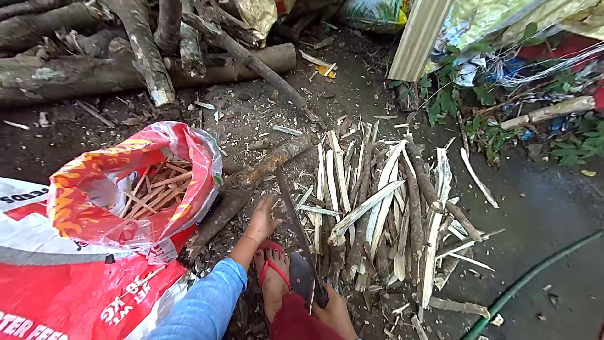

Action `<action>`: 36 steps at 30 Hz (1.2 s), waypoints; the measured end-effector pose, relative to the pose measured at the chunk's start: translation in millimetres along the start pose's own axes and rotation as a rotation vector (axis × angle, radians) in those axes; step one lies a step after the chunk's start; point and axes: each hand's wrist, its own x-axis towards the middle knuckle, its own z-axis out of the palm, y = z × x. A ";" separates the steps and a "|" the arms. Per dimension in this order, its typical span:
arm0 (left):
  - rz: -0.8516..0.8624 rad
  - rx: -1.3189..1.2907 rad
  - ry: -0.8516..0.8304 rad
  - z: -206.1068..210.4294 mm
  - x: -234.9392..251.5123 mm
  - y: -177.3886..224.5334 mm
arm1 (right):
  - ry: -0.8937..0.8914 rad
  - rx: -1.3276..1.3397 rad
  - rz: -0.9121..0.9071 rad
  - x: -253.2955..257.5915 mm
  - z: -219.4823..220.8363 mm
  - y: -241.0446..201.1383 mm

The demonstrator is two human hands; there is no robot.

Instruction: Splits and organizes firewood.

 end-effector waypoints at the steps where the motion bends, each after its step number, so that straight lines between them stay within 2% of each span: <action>1: -0.020 -0.038 0.065 -3.9 -5.0 -4.4 | 0.045 0.010 -0.036 -2.7 1.2 0.9; 3: -0.051 -0.084 0.189 -7.7 -18.6 -17.6 | 0.091 0.007 -0.061 -2.4 7.4 1.9; 7: -0.102 -0.088 0.268 -3.9 -40.4 -36.3 | -0.120 -0.109 0.162 25.8 14.8 2.1; 9: -0.095 -0.088 0.292 -0.8 -45.3 -40.9 | -0.120 -0.098 0.143 29.2 10.6 -1.2; 14: -0.102 -0.096 0.303 -4.7 -53.6 -45.4 | 0.036 -0.006 -0.029 11.2 12.6 0.0; 16: -0.111 -0.079 0.295 -4.3 -53.9 -46.2 | -0.020 -0.046 0.048 15.8 18.3 4.2; 19: -0.117 -0.061 0.266 -3.8 -51.2 -42.4 | -0.227 -0.199 0.231 38.1 20.8 10.2; 23: -0.116 -0.064 0.257 -2.8 -52.0 -42.5 | -0.205 -0.187 0.196 39.1 20.8 21.9; 25: -0.158 -0.046 0.197 -0.7 -48.9 -41.7 | -0.200 -0.177 0.192 37.1 16.8 22.8; 29: -0.287 -0.001 -0.025 14.7 -31.3 -24.5 | -0.104 -0.074 0.136 28.5 15.4 27.0; 33: -0.407 0.229 -0.204 31.4 -7.0 2.5 | 0.023 0.060 0.099 14.7 14.0 24.5; 36: -0.419 0.223 -0.205 28.3 4.5 25.3 | 0.098 0.124 0.097 11.3 11.6 27.6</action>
